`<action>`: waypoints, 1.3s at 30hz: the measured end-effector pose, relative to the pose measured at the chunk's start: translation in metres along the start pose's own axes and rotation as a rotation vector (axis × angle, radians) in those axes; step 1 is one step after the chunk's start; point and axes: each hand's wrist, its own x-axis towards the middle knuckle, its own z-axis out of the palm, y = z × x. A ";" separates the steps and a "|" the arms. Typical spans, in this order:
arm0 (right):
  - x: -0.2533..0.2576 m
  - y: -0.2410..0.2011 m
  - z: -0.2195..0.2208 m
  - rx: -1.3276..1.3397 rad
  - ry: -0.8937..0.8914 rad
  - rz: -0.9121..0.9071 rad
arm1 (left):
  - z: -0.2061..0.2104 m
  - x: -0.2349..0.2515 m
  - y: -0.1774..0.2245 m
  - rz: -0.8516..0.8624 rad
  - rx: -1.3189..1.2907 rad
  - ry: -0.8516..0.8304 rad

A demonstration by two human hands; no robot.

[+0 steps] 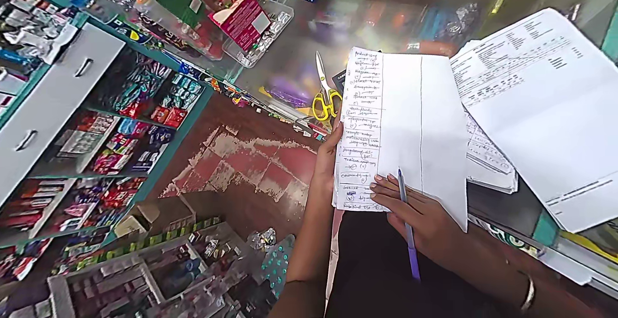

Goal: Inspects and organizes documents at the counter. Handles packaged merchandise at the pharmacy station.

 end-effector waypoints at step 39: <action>-0.067 0.024 -0.064 0.373 0.193 0.190 | 0.001 -0.007 0.000 0.019 0.227 0.070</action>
